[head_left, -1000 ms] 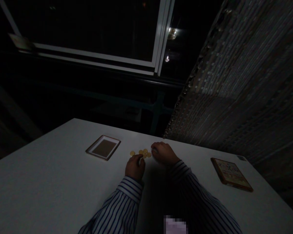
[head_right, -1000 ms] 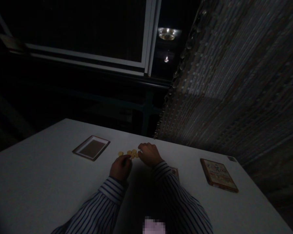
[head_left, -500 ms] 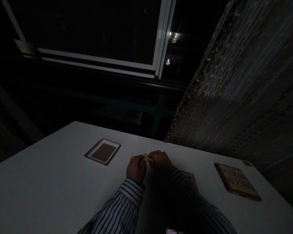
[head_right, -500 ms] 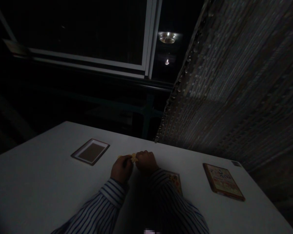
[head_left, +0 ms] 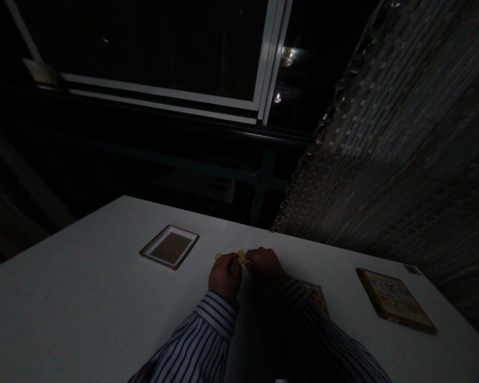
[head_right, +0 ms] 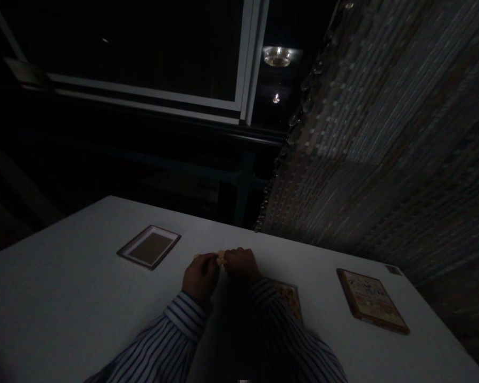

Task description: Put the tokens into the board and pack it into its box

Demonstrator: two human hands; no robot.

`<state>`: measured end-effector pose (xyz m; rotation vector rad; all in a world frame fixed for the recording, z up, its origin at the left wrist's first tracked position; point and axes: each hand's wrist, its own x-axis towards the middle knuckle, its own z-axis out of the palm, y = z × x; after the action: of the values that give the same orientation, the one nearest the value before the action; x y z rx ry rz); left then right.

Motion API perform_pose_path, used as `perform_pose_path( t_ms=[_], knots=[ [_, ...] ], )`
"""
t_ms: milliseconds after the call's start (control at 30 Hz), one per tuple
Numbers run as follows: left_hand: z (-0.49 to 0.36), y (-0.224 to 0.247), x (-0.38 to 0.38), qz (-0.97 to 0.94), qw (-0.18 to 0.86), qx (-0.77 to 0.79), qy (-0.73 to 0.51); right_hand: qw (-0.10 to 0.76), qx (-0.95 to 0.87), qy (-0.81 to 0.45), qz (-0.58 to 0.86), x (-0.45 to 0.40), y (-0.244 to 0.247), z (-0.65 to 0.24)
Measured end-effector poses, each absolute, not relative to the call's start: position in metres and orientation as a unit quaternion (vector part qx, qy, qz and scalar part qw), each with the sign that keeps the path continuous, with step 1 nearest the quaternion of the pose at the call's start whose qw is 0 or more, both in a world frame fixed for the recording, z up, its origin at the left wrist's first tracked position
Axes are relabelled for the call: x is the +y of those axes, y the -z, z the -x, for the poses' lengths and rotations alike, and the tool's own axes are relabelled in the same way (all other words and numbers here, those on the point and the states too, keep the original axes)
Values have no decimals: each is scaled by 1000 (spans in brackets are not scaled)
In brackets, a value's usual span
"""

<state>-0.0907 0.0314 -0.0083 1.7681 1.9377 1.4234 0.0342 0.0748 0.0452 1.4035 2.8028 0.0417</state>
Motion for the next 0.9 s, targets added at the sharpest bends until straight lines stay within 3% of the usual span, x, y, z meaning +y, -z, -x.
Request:
perform_pose_path(
  t_ms=[200,500,700,900],
  knots=[
    [90,11,32,-604,71,623,-492,-75,890,50,-446,79,-46,-41],
    [89,12,33,-637,67,590,-491,-246,815,315,-420,88,-40,-44],
    [90,10,31,-640,68,592,-485,-277,767,424,-395,90,-35,-43],
    [89,3,29,-635,79,595,-487,-270,759,451,-384,88,-39,-43]
  ],
)
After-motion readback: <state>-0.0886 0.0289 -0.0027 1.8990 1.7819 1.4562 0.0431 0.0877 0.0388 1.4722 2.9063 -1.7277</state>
